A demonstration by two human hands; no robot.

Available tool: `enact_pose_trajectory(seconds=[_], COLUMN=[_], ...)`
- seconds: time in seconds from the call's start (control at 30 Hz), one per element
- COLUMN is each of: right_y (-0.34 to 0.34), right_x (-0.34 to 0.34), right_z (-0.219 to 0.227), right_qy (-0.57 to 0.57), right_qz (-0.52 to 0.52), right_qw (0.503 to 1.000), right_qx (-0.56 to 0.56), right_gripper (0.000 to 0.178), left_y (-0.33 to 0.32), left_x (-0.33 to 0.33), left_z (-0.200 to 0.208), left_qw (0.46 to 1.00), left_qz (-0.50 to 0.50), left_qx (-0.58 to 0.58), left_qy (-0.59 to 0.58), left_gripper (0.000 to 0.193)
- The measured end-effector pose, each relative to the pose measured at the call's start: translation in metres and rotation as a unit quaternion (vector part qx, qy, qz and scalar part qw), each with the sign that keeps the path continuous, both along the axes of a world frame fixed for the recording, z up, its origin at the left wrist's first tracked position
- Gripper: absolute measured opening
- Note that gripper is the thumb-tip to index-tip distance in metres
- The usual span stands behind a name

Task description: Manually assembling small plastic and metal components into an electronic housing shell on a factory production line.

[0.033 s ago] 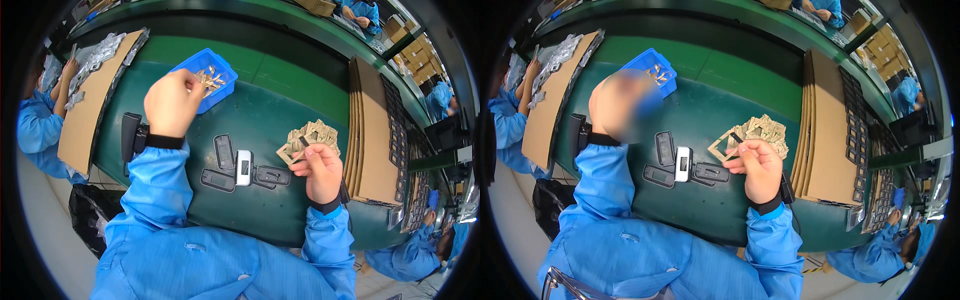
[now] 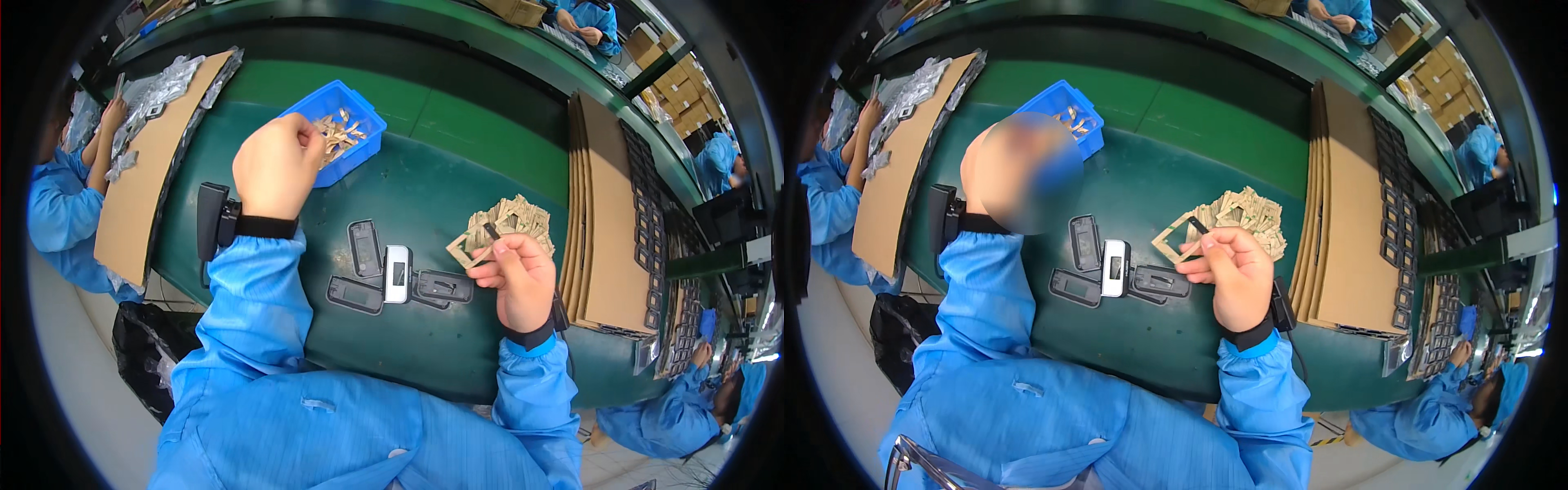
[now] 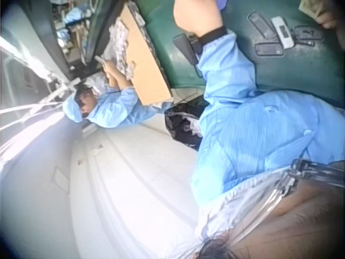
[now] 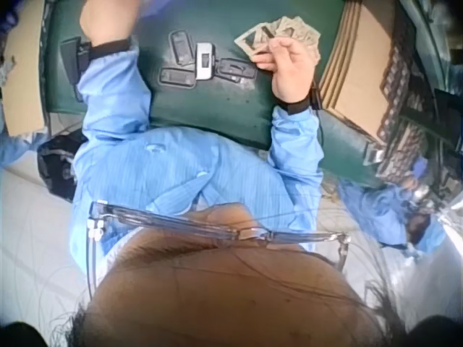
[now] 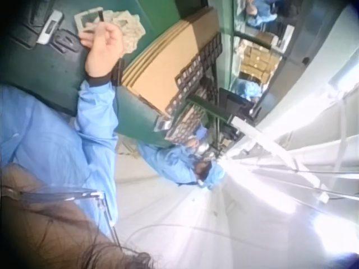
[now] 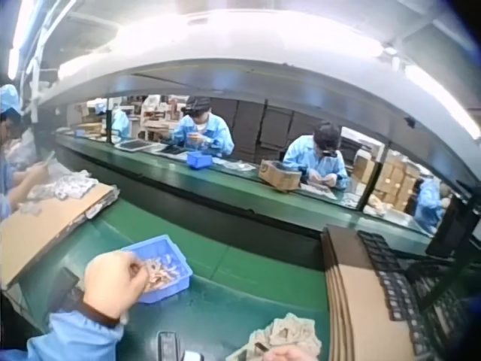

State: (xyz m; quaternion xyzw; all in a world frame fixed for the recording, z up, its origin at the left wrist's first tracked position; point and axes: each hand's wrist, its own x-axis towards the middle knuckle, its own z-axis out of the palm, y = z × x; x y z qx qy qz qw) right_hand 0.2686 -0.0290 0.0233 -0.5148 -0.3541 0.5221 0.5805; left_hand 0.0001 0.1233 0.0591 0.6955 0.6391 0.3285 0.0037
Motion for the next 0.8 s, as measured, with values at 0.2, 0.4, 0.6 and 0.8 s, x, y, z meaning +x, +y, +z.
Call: enact_pose_trajectory(seconds=[0.2, 0.4, 0.6, 0.8], right_y=[0.002, -0.002, -0.005, -0.003], right_x=[-0.003, -0.007, -0.017, -0.019], right_z=[-0.010, -0.014, -0.009, -0.005], right_qy=[0.049, 0.206, 0.248, 0.062], right_qz=[0.029, 0.038, 0.038, 0.043], right_qw=[0.998, 0.977, 0.967, 0.995], right_qx=[0.014, 0.028, 0.033, 0.061], right_gripper=[0.008, 0.006, 0.008, 0.022], left_y=[0.015, -0.031, -0.065, -0.059], left_x=[-0.006, 0.045, 0.075, 0.070], left_z=[-0.017, -0.003, -0.030, -0.025], left_qw=[0.999, 0.916, 0.708, 0.791], left_qz=[-0.021, -0.307, -0.407, -0.427], left_qx=[0.012, -0.078, -0.363, -0.293], left_qy=[0.041, -0.247, -0.450, -0.326], left_gripper=[0.015, 0.018, 0.014, 0.010])
